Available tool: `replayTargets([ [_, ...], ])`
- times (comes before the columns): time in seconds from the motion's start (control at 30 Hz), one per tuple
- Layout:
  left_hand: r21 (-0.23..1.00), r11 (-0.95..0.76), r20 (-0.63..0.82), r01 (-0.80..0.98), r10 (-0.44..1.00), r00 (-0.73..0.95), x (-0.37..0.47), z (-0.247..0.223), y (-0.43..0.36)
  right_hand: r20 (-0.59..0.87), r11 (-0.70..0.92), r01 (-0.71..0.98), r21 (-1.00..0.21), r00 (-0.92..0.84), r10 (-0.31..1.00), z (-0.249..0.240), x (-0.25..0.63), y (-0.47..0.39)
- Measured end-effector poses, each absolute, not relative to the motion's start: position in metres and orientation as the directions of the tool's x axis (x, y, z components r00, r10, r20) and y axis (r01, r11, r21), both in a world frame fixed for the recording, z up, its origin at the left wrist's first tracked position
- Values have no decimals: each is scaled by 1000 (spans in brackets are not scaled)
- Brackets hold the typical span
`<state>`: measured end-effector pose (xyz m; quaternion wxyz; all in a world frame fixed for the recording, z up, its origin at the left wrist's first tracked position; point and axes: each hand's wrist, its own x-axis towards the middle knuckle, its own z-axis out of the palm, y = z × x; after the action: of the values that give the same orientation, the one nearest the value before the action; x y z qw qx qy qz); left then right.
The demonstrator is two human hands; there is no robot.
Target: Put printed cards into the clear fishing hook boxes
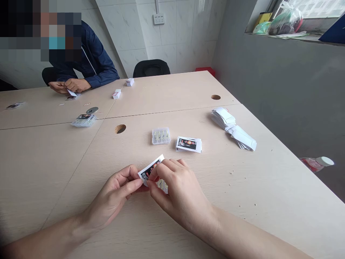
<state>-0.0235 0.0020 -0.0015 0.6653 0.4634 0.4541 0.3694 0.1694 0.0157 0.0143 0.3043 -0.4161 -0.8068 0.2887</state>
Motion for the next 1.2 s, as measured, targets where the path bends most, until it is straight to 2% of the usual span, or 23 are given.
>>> replayTargets([
  [0.9, 928, 332, -269, -169, 912, 311, -21, 1, 3, 249, 471, 539, -699, -434, 866, 13, 170, 14],
  [1.2, 944, 305, -262, -121, 922, 285, -21, -1, 3, 203, 405, 485, -775, -415, 887, 17, 170, 17],
])
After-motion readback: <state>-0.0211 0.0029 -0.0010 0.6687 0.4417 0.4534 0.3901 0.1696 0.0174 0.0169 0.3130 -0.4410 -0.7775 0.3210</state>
